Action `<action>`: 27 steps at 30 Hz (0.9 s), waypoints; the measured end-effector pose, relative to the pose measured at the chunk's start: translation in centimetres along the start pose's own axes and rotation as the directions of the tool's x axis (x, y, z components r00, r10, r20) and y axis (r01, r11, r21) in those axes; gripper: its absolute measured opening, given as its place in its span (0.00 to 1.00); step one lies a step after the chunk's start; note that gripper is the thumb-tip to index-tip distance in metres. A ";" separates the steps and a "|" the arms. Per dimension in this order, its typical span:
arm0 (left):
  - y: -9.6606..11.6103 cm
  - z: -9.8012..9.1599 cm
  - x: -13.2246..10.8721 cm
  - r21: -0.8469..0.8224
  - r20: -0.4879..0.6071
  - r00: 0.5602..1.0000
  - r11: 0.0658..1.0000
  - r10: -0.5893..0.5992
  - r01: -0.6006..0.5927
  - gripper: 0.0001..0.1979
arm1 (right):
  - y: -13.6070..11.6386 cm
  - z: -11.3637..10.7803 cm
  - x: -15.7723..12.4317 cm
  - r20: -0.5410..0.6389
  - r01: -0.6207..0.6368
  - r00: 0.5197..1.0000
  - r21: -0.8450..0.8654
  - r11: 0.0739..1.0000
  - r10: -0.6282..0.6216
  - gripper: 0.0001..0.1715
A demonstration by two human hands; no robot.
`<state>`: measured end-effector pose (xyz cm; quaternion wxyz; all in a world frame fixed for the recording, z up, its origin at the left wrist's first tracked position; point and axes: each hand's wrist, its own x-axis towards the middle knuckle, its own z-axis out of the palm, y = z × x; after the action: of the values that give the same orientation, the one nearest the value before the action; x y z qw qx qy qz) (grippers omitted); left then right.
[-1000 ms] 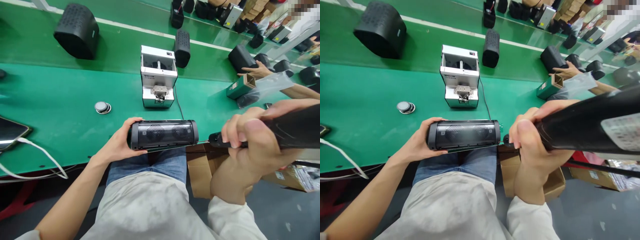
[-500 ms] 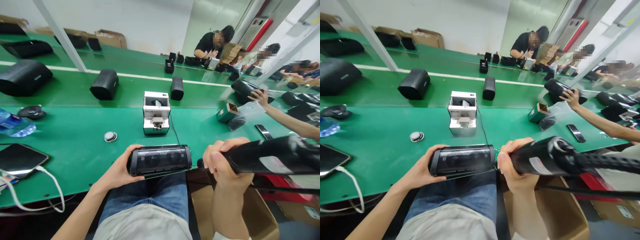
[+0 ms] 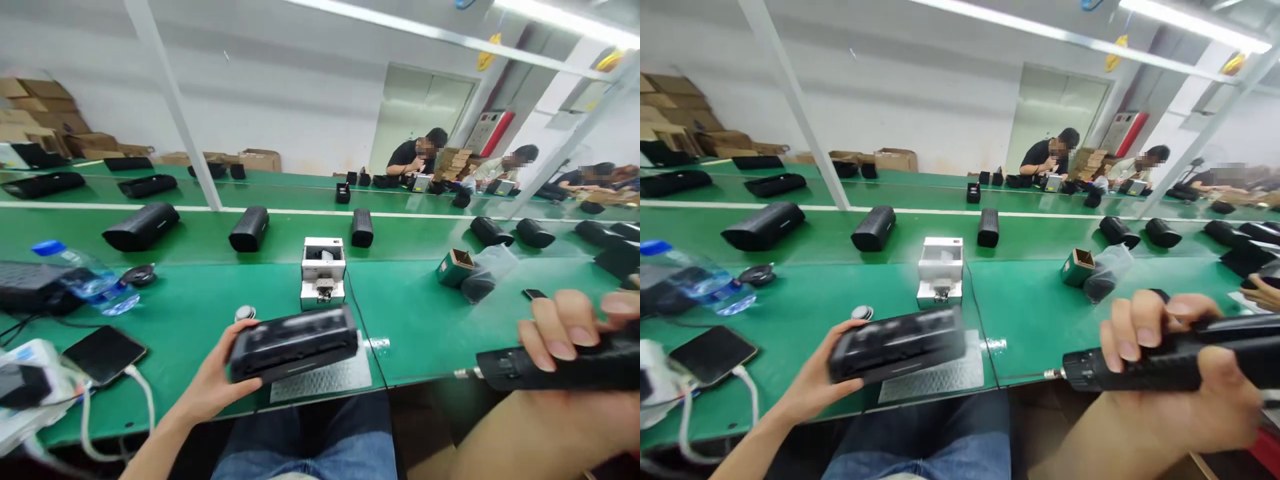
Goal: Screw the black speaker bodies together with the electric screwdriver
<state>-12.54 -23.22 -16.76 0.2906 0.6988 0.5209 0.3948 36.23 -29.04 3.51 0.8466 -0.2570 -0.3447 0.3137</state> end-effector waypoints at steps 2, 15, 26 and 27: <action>-1.0 -2.9 0.7 0.001 -0.201 0.978 0.998 -0.061 0.062 0.43 | 2.0 -2.5 -0.2 0.003 -0.052 0.999 0.009 0.999 0.052 0.31; 1.7 0.1 25.6 0.136 -0.589 0.795 0.952 -0.144 0.273 0.46 | 22.8 -10.1 -6.5 -0.110 -0.619 0.739 0.278 0.735 0.664 0.42; -1.3 10.4 35.2 0.143 -0.542 0.812 0.928 -0.218 0.345 0.27 | 23.5 -12.0 -6.8 -0.096 -0.655 0.740 0.118 0.746 0.665 0.40; -1.6 10.2 35.3 0.163 -0.531 0.823 0.929 -0.201 0.332 0.26 | 23.5 -12.2 -6.8 -0.093 -0.660 0.736 0.119 0.742 0.670 0.39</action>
<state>0.53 11.06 -14.61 0.1071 0.5211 0.7168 0.4506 33.14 -20.81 -22.33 0.7083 -0.3498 -0.1619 0.5913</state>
